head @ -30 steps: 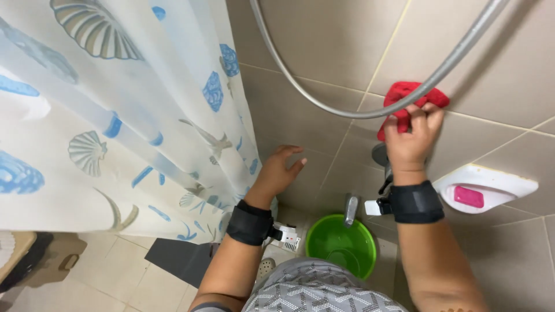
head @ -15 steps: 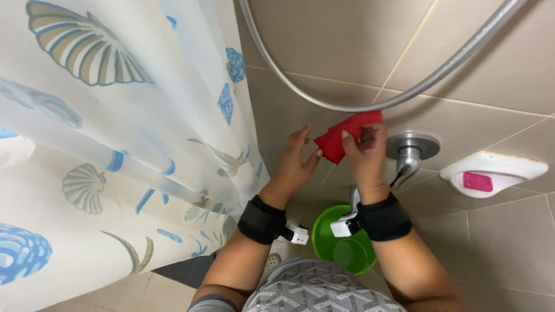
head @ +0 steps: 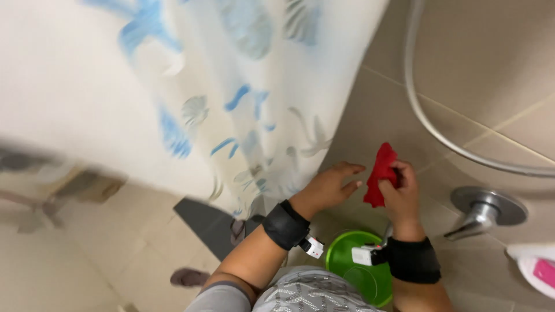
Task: The person wets a red cloth under a shower tap, then wipes the tiled walls of a bathroom. They repeatedly rub the cloth over the wall surface, focusing on the area around the shower head and soap dish.
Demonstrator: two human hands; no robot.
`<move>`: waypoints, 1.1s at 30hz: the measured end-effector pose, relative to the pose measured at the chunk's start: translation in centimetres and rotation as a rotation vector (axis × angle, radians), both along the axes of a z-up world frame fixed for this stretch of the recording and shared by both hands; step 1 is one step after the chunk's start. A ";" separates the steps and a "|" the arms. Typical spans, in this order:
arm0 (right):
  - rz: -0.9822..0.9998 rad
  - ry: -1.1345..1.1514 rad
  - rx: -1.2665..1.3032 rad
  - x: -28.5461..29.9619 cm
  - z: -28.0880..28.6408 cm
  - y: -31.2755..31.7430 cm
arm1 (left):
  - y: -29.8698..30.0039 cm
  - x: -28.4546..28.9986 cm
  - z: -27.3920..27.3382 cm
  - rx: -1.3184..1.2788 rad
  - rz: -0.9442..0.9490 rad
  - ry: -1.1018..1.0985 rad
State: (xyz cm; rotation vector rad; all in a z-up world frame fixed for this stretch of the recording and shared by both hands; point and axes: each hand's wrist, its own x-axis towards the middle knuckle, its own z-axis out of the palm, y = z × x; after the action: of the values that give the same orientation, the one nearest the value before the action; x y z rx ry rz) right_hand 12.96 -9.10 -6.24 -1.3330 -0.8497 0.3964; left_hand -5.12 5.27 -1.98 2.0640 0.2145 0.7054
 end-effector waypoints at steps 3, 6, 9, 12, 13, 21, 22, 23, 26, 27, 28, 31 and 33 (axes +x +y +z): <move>0.312 0.034 -0.103 -2.6 2.7 -0.4 | -2.4 -3.2 0.7 -0.058 0.097 0.054; 0.569 -0.051 -0.136 -4.7 4.2 -0.3 | -4.1 -6.6 0.5 -0.097 0.255 0.075; 0.667 -0.151 -0.161 -6.9 2.0 1.2 | -6.6 -11.6 -0.2 -0.119 0.392 0.058; 0.844 -0.222 -0.090 -12.2 1.4 2.5 | -9.2 -17.6 -0.7 -0.132 0.560 0.061; 0.883 -0.217 -0.087 -14.2 1.3 2.8 | -9.8 -19.5 -1.0 -0.137 0.599 0.066; 1.117 -0.324 -0.110 -29.8 3.8 4.2 | -14.1 -33.1 -2.7 -0.218 1.067 0.085; 1.139 -0.325 -0.106 -31.7 3.7 4.7 | -13.8 -34.9 -3.4 -0.219 1.089 0.084; 1.163 -0.363 -0.119 -33.4 3.6 5.0 | -13.9 -36.5 -4.3 -0.244 1.167 0.043; 1.228 -0.420 -0.088 -38.8 2.4 6.6 | -12.2 -42.5 -9.0 -0.335 1.344 -0.092; 1.245 -0.437 -0.046 -40.8 2.0 7.3 | -11.3 -44.9 -10.7 -0.398 1.418 -0.186; 1.259 -0.431 -0.038 -43.2 1.8 8.4 | -10.0 -48.0 -13.0 -0.391 1.433 -0.183; 1.220 -0.484 -0.047 -50.2 0.4 11.4 | -6.1 -57.3 -17.7 -0.450 1.569 -0.387; 1.226 -0.450 -0.074 -54.6 -0.9 13.3 | -3.4 -62.9 -16.7 -0.419 1.775 -0.410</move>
State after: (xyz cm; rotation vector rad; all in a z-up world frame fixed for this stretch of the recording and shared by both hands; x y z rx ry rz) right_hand -41.66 4.22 -7.19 -0.8231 -2.0215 1.0909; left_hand -68.06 1.91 -18.70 0.8246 1.8325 1.8016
